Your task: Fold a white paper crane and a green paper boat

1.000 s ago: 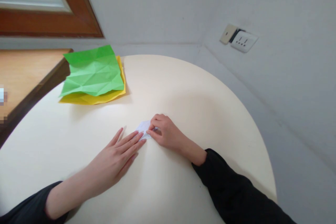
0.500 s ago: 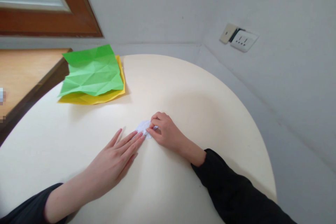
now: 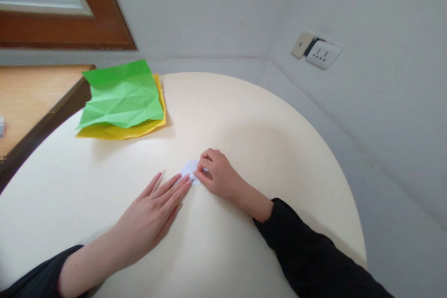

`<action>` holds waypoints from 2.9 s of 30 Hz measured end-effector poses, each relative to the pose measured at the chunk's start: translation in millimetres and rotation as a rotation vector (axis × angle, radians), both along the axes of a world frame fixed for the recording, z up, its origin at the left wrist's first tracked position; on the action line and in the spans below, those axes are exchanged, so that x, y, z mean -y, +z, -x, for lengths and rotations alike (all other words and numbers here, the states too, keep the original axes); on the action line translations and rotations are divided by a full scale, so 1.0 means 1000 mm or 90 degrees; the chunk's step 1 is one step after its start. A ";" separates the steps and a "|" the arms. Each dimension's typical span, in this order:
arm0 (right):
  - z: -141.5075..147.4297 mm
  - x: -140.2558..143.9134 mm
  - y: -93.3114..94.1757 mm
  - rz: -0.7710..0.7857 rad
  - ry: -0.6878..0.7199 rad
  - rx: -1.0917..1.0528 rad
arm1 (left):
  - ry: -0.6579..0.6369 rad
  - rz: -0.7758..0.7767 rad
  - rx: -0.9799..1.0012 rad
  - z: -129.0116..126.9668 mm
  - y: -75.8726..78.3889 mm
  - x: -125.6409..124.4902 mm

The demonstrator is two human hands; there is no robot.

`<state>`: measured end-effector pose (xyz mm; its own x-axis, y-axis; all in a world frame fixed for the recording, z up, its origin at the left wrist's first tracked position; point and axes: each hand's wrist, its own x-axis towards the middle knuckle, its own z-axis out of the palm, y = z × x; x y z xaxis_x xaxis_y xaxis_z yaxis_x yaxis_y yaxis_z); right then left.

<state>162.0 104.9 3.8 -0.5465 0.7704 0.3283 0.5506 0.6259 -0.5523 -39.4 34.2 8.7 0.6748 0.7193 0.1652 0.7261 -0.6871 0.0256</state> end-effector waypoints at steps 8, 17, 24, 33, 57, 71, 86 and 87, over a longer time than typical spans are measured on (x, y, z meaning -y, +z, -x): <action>-0.001 0.000 -0.001 -0.014 0.012 0.022 | 0.011 -0.011 -0.006 0.000 -0.001 0.001; 0.000 -0.001 -0.003 -0.019 0.003 0.002 | 0.016 -0.021 -0.010 0.000 0.000 0.002; 0.001 -0.002 -0.003 -0.048 0.000 0.021 | 0.010 -0.049 -0.015 0.000 -0.003 0.003; 0.003 -0.001 -0.006 -0.066 -0.018 0.037 | 0.043 -0.040 0.031 -0.009 -0.005 0.000; 0.003 0.000 -0.005 0.004 -0.124 0.080 | 0.074 -0.027 0.021 -0.018 -0.001 -0.002; -0.004 -0.004 -0.005 0.033 -0.122 -0.088 | 0.073 -0.029 0.033 -0.016 -0.003 -0.003; -0.003 -0.001 -0.005 0.009 -0.092 0.000 | 0.063 -0.036 0.030 -0.015 -0.005 -0.003; -0.002 -0.001 -0.005 0.004 -0.090 0.004 | 0.063 -0.034 0.031 -0.015 -0.005 -0.003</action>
